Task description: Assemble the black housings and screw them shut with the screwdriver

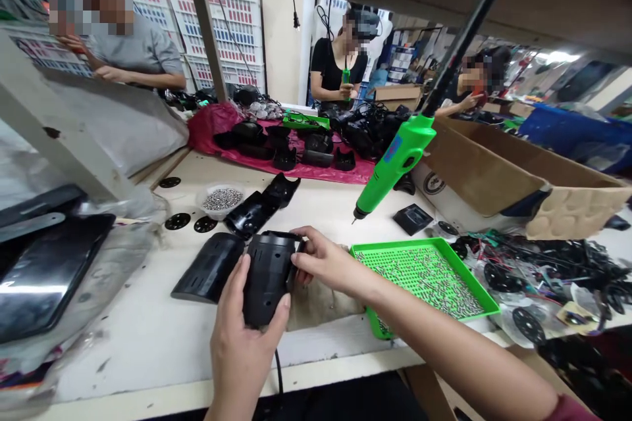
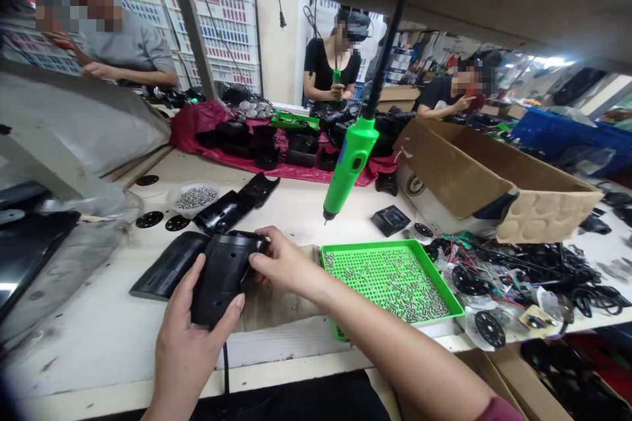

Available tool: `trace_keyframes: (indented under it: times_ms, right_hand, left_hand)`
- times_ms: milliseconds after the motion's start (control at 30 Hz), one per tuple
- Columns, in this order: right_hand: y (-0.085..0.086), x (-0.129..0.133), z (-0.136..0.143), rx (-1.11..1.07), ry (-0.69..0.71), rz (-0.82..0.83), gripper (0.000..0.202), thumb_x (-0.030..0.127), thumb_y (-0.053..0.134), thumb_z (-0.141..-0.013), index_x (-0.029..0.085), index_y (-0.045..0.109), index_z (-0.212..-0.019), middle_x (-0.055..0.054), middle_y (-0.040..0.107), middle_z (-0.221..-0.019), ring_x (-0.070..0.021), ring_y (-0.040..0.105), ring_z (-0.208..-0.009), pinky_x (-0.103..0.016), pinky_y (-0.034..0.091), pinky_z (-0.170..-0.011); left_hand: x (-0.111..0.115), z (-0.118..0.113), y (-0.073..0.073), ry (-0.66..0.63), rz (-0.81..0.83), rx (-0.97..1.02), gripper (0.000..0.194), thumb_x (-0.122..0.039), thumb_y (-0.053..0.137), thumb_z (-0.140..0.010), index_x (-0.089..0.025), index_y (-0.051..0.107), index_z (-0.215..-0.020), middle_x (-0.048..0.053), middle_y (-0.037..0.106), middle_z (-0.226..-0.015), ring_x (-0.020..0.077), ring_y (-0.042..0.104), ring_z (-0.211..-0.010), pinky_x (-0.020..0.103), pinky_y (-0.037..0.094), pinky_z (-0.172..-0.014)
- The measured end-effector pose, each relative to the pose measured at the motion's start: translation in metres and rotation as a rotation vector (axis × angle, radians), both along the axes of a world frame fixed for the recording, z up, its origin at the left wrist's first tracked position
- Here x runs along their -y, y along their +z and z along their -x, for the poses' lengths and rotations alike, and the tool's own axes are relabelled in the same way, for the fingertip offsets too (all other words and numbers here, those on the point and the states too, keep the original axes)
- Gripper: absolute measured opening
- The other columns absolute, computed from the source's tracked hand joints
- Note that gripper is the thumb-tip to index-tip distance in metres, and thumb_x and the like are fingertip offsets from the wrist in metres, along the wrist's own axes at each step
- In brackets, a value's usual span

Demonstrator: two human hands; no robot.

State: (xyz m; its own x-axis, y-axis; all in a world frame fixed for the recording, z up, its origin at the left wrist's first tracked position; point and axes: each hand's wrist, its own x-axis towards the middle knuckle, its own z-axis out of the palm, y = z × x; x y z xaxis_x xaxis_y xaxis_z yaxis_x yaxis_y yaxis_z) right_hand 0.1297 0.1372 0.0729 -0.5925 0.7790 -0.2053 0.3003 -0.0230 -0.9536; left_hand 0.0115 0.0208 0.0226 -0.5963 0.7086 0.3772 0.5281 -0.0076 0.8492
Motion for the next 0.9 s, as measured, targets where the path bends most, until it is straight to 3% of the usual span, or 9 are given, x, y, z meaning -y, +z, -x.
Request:
trace_keyframes:
  times_ms: [133, 233, 367, 433, 533, 600, 667, 800, 900]
  right_hand:
    - [-0.009, -0.002, 0.004, -0.004, -0.052, 0.048, 0.042, 0.009, 0.051, -0.081, 0.02, 0.047, -0.121, 0.009, 0.051, -0.063, -0.0088, 0.054, -0.045, -0.021, 0.047, -0.045]
    - [-0.016, -0.01, 0.008, -0.014, -0.175, 0.016, 0.044, 0.018, 0.048, -0.085, 0.023, 0.041, -0.128, 0.004, 0.056, -0.079, -0.0088, 0.058, -0.051, -0.023, 0.051, -0.05]
    - [-0.017, -0.017, 0.008, 0.01, -0.313, -0.044, 0.065, 0.027, 0.05, -0.086, 0.024, 0.023, -0.144, -0.008, 0.056, -0.115, -0.016, 0.068, -0.078, -0.034, 0.057, -0.072]
    - [-0.014, -0.011, 0.005, 0.057, -0.323, -0.067, 0.08, 0.031, 0.062, -0.079, 0.023, 0.022, -0.148, -0.015, 0.045, -0.136, -0.0234, 0.067, -0.093, -0.043, 0.054, -0.084]
    - [-0.008, 0.01, -0.001, 0.103, -0.224, -0.142, 0.086, 0.041, 0.069, -0.077, 0.023, 0.026, -0.149, -0.015, 0.025, -0.154, -0.0296, 0.059, -0.113, -0.051, 0.039, -0.105]
    - [-0.004, 0.027, -0.001, 0.055, -0.086, -0.146, 0.084, 0.049, 0.064, -0.082, 0.023, 0.022, -0.15, -0.013, 0.027, -0.154, -0.0286, 0.051, -0.124, -0.05, 0.03, -0.113]
    - [-0.002, 0.04, -0.001, -0.065, 0.006, -0.103, 0.089, 0.05, 0.066, -0.081, 0.023, 0.017, -0.15, -0.012, 0.036, -0.151, -0.027, 0.045, -0.131, -0.047, 0.028, -0.115]
    - [0.0, 0.05, -0.002, -0.316, 0.037, 0.079, 0.099, 0.04, 0.079, -0.069, 0.023, 0.021, -0.147, -0.011, 0.045, -0.144, -0.0272, 0.046, -0.131, -0.044, 0.038, -0.11]
    - [0.001, 0.054, -0.007, -0.341, 0.11, 0.15, 0.086, 0.039, 0.076, -0.071, 0.02, 0.031, -0.143, -0.01, 0.05, -0.14, -0.0283, 0.048, -0.129, -0.046, 0.037, -0.11]
  left_hand:
    - [-0.001, 0.006, 0.006, -0.001, 0.022, 0.546, 0.07, -0.046, 0.071, -0.074, -0.028, 0.048, -0.138, 0.006, 0.052, -0.142, 0.0299, 0.046, -0.132, 0.045, 0.034, -0.111]
    - [0.0, 0.011, 0.01, 0.02, -0.097, 0.844, 0.065, -0.044, 0.072, -0.074, -0.03, 0.052, -0.134, 0.003, 0.055, -0.14, 0.0284, 0.046, -0.132, 0.042, 0.034, -0.111]
    - [0.001, 0.014, 0.014, 0.054, -0.215, 1.003, 0.059, -0.042, 0.069, -0.076, -0.031, 0.055, -0.131, 0.003, 0.058, -0.137, 0.0294, 0.049, -0.129, 0.042, 0.043, -0.104]
    - [0.002, 0.014, 0.012, 0.032, -0.202, 0.99, 0.059, -0.043, 0.069, -0.077, -0.031, 0.053, -0.133, 0.004, 0.056, -0.139, 0.0307, 0.048, -0.13, 0.043, 0.044, -0.103]
    - [0.004, 0.01, 0.005, 0.002, -0.186, 0.899, 0.062, -0.044, 0.07, -0.077, -0.032, 0.051, -0.135, 0.003, 0.051, -0.144, 0.0304, 0.041, -0.135, 0.044, 0.036, -0.11]
    - [0.006, 0.005, 0.001, -0.047, -0.192, 0.833, 0.06, -0.049, 0.066, -0.079, -0.033, 0.051, -0.135, 0.001, 0.046, -0.149, 0.0279, 0.034, -0.14, 0.041, 0.027, -0.114]
    - [0.007, 0.0, 0.002, -0.111, -0.203, 0.823, 0.059, -0.057, 0.06, -0.081, -0.033, 0.051, -0.135, 0.002, 0.044, -0.15, 0.0261, 0.032, -0.141, 0.04, 0.025, -0.115]
    - [0.002, -0.004, 0.019, -0.063, -0.212, 1.082, 0.067, -0.067, 0.057, -0.077, -0.034, 0.05, -0.135, 0.003, 0.055, -0.141, 0.027, 0.045, -0.133, 0.042, 0.031, -0.112]
    - [-0.005, -0.005, 0.03, -0.062, -0.023, 1.417, 0.061, -0.067, 0.05, -0.082, -0.024, 0.062, -0.124, 0.009, 0.065, -0.127, 0.0296, 0.053, -0.126, 0.044, 0.037, -0.108]
